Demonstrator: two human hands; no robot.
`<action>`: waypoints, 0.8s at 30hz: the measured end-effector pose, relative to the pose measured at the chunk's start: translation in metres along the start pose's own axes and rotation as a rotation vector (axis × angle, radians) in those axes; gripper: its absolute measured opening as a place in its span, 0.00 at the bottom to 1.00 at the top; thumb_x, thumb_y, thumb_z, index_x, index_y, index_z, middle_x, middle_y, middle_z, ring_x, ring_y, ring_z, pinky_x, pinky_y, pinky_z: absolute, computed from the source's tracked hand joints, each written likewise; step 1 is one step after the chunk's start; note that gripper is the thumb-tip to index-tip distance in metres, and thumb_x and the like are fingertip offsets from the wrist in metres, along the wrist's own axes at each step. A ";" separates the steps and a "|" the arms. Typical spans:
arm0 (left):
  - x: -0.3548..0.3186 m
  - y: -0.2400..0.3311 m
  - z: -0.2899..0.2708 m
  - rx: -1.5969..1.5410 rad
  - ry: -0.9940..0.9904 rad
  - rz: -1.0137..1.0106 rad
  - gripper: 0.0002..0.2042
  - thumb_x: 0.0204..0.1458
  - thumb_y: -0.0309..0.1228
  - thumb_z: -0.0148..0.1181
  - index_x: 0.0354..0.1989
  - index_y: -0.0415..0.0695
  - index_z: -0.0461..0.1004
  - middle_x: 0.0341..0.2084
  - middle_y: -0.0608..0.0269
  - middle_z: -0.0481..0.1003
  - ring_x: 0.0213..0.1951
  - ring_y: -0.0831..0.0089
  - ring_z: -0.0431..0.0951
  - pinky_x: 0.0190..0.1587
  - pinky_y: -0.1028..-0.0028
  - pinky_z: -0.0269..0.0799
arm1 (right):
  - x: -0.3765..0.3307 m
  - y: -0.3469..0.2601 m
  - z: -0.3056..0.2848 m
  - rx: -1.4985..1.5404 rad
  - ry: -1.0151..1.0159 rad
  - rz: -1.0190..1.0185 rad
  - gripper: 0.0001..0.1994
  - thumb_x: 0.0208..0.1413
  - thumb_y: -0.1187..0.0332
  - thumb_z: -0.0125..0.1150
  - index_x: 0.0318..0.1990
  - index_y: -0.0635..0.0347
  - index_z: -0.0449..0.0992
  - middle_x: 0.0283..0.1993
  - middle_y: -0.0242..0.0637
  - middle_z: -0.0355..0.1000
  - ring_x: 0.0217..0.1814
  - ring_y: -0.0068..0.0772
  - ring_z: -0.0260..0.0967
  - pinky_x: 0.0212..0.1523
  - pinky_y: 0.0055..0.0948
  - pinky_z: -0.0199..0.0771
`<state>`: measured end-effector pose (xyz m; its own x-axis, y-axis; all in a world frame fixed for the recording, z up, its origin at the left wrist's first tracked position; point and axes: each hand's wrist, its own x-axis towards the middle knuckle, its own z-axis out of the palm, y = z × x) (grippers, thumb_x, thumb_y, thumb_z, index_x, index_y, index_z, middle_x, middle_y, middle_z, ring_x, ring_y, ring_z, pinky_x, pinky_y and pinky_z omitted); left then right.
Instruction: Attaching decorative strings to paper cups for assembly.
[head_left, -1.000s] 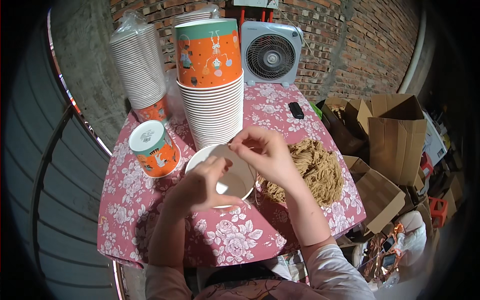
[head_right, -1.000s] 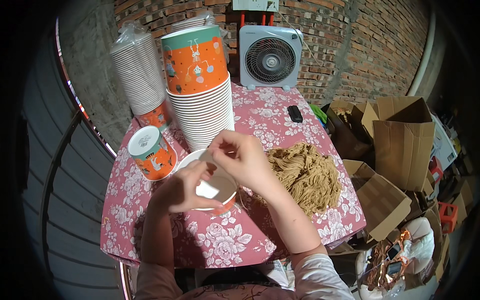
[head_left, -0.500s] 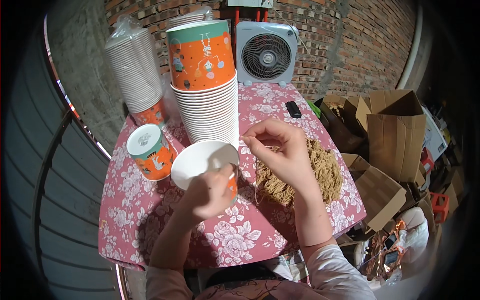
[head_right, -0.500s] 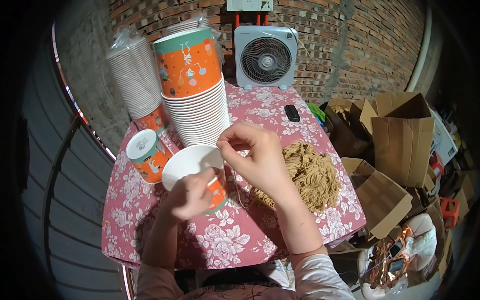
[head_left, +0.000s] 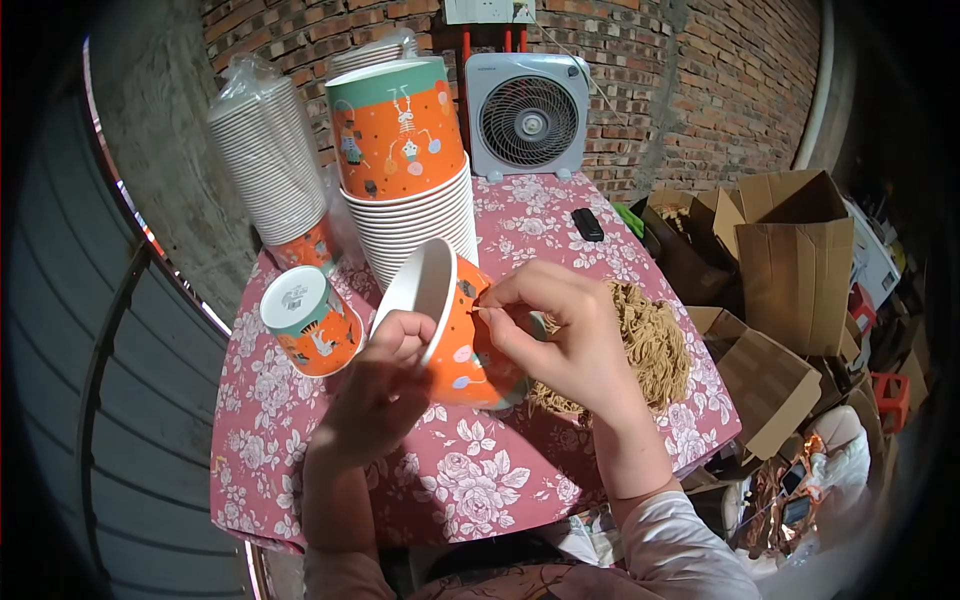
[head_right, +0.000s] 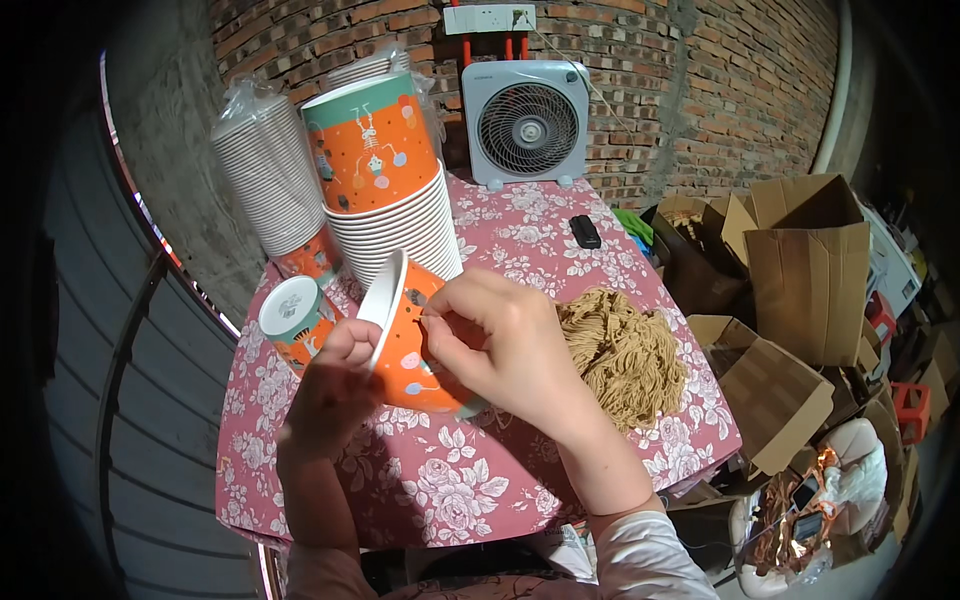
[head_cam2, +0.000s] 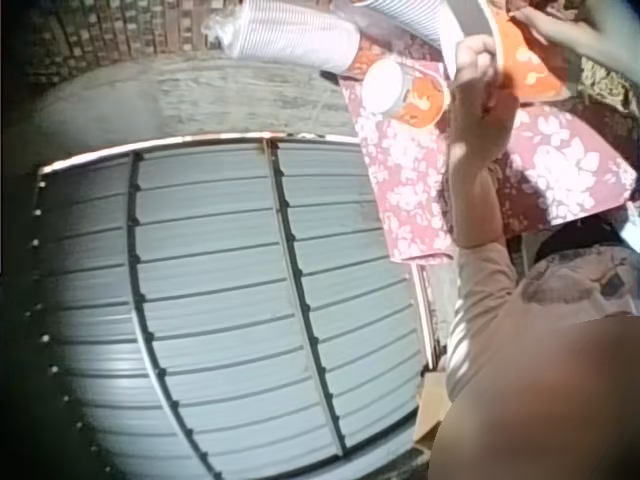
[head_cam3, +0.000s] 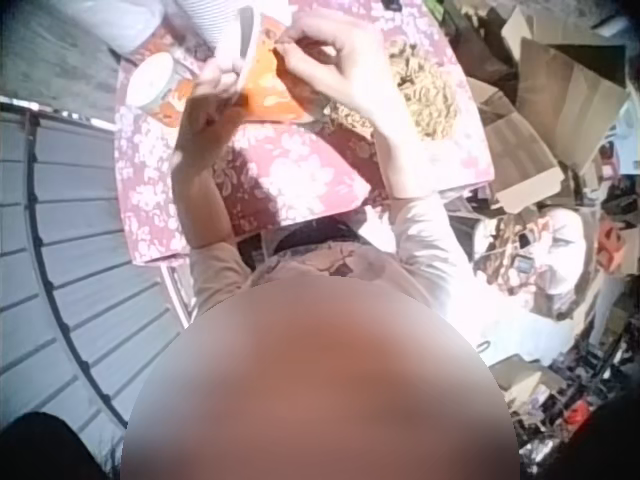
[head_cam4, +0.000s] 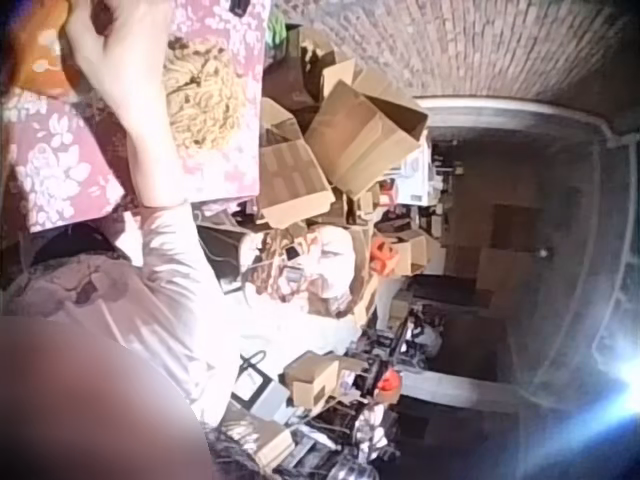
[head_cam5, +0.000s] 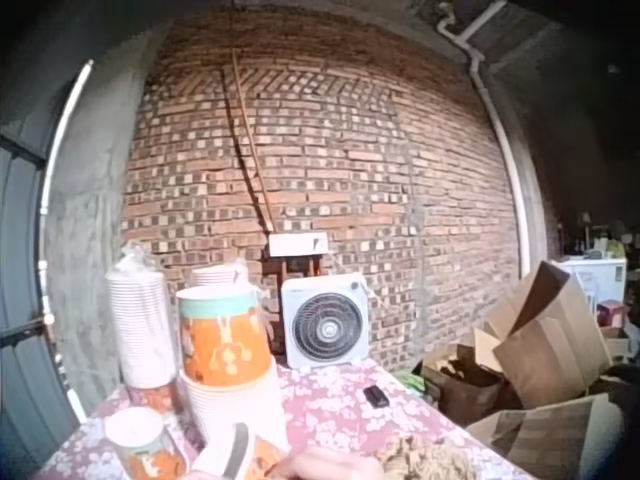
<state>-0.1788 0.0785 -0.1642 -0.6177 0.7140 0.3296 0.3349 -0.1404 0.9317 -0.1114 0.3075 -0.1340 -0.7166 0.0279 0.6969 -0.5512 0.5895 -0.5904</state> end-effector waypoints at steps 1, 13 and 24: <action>-0.001 -0.002 0.004 0.003 0.005 -0.001 0.25 0.52 0.14 0.50 0.61 0.33 0.63 0.45 0.60 0.78 0.34 0.81 0.76 0.35 0.78 0.71 | 0.000 -0.001 0.001 -0.022 0.007 -0.035 0.04 0.54 0.76 0.67 0.35 0.67 0.82 0.33 0.38 0.79 0.33 0.28 0.78 0.33 0.26 0.76; 0.016 0.018 0.035 -0.610 0.197 -0.123 0.36 0.52 0.26 0.65 0.69 0.28 0.58 0.58 0.50 0.73 0.57 0.69 0.78 0.58 0.72 0.74 | 0.000 -0.002 0.010 0.024 0.060 -0.105 0.05 0.54 0.73 0.67 0.35 0.65 0.79 0.32 0.43 0.76 0.30 0.44 0.77 0.31 0.35 0.77; 0.013 0.012 0.030 -0.348 0.070 0.006 0.28 0.59 0.22 0.59 0.67 0.28 0.58 0.63 0.46 0.67 0.63 0.65 0.72 0.63 0.68 0.71 | -0.005 -0.012 0.005 -0.247 0.022 -0.170 0.07 0.50 0.75 0.71 0.37 0.63 0.81 0.36 0.37 0.77 0.34 0.36 0.81 0.33 0.30 0.81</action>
<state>-0.1612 0.1068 -0.1534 -0.6674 0.6655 0.3341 0.0840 -0.3785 0.9218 -0.1031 0.2965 -0.1323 -0.6122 -0.0725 0.7874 -0.5401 0.7657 -0.3494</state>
